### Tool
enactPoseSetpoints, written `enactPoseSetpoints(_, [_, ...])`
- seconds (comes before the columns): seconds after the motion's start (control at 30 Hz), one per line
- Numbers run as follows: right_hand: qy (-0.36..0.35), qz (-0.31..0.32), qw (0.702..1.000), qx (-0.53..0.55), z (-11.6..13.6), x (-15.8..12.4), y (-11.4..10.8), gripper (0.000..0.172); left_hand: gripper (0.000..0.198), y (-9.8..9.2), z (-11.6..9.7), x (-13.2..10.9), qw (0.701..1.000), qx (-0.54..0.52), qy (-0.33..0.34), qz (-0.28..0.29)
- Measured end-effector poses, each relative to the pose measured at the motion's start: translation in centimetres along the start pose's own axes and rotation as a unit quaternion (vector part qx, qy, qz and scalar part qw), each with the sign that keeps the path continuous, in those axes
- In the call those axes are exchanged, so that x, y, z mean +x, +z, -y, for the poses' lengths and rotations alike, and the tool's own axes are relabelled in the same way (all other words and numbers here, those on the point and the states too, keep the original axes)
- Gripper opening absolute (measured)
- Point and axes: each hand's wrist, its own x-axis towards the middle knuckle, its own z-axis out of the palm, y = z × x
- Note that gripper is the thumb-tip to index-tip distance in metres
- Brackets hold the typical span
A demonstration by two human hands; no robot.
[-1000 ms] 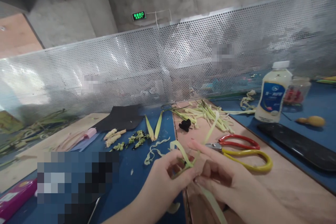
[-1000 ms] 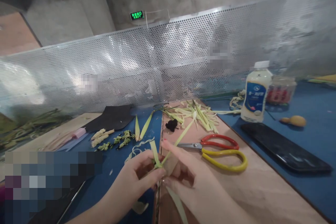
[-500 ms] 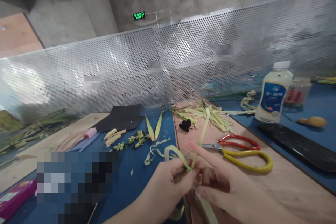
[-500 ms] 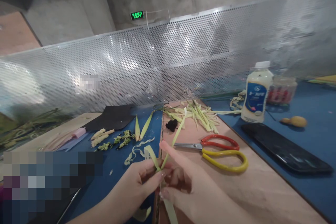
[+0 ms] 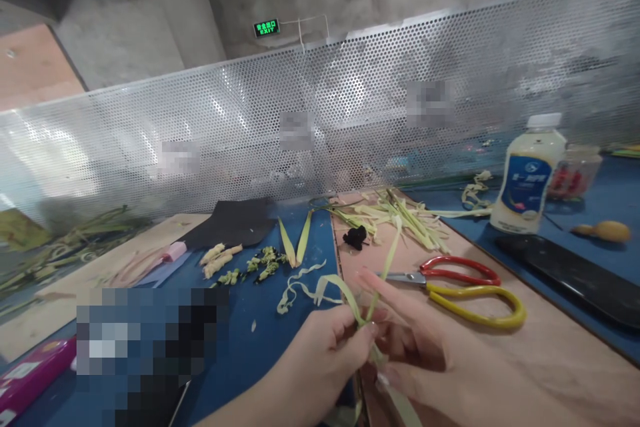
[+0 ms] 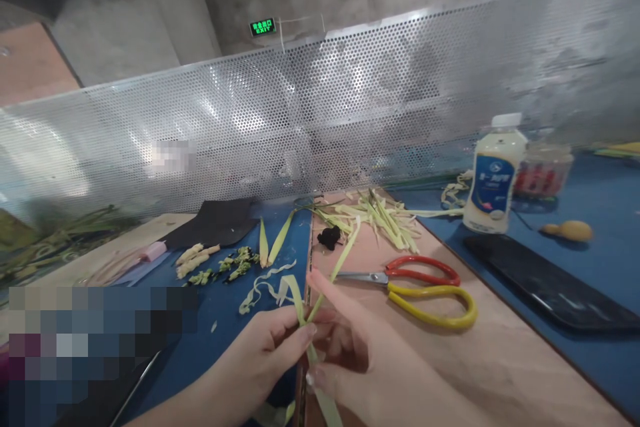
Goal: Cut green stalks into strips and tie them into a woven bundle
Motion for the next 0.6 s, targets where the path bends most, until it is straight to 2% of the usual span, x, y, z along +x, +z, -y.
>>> enactPoseSetpoints(0.13, [0.001,-0.021,1.0,0.014,-0.7,0.1,0.4,0.069,0.028,-0.3,-0.1,0.1,1.0,-0.008,-0.005,0.015])
enactPoseSetpoints(0.3, [-0.003,0.015,0.996,0.086,-0.6,0.0,0.7,0.07,0.028,-0.5,-0.1,0.3,1.0,-0.017,0.002,0.016])
enactPoseSetpoints(0.47, [-0.01,0.035,0.996,0.076,0.7,-0.3,0.3,0.065,0.03,-0.6,-0.2,0.3,0.997,-0.069,-0.022,0.033])
enactPoseSetpoints(0.6, [-0.002,0.018,0.999,0.033,-0.1,0.1,-0.1,0.069,0.021,-1.0,0.2,0.5,0.996,-0.085,0.001,0.036])
